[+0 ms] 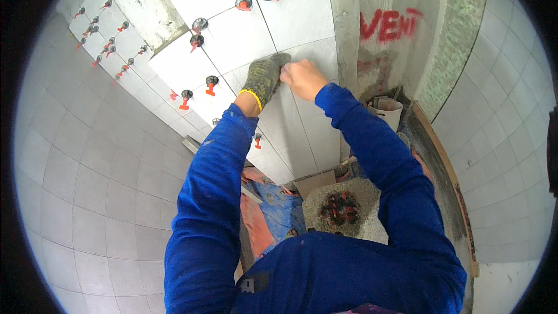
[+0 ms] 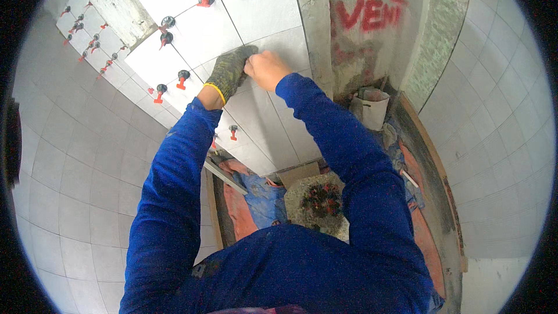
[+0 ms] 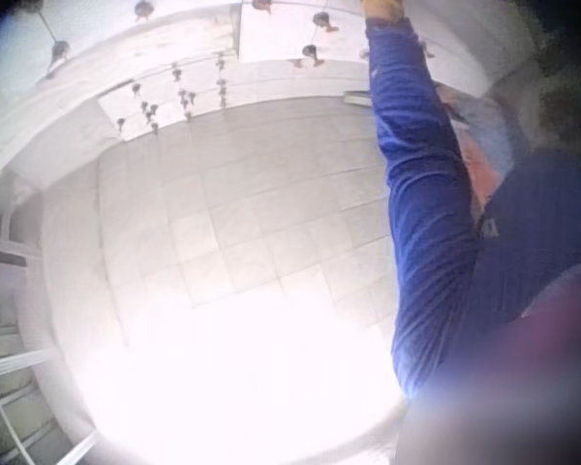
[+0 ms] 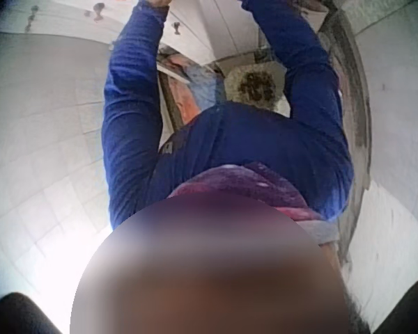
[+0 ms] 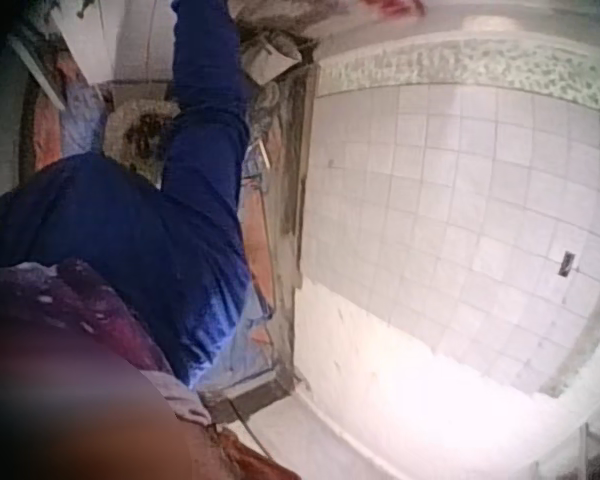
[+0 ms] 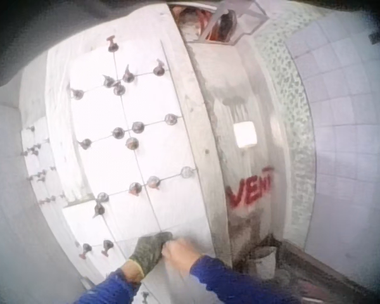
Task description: The person installs white wall tiles by hand, using red tile leveling clips and wedges to maintain even spacing. They tap the tiles with a green rubber mallet to seat them and adjust the clips to align the joints.
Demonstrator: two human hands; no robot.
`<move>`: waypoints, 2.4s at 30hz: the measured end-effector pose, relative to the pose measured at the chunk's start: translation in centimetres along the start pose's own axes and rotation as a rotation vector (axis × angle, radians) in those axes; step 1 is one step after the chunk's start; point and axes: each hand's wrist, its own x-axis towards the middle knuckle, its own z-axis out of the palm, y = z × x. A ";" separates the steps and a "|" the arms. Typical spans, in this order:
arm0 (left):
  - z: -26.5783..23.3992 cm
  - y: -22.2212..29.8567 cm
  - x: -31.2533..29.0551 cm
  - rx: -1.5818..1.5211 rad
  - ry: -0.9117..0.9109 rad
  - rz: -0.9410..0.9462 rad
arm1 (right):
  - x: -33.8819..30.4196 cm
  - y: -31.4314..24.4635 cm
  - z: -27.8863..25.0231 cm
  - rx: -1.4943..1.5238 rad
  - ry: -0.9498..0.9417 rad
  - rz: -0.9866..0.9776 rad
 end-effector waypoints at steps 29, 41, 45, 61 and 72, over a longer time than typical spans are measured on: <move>12.4 -28.2 -35.0 -0.183 -0.047 0.007 | -1.0 -4.9 3.0 1.079 0.317 0.810; 9.9 -29.9 -44.8 -1.222 0.519 -0.964 | -1.6 -3.0 3.5 1.598 0.268 0.794; 9.6 -31.8 -47.0 -1.346 0.470 -0.957 | -1.4 -3.6 3.9 -0.258 0.471 0.289; 9.3 -31.3 -44.2 -1.406 0.370 -1.143 | -4.2 -4.6 3.2 -0.365 0.416 0.193; 13.3 -13.0 -27.2 -1.490 -0.351 -0.528 | -26.8 -10.4 11.5 0.277 -0.076 0.626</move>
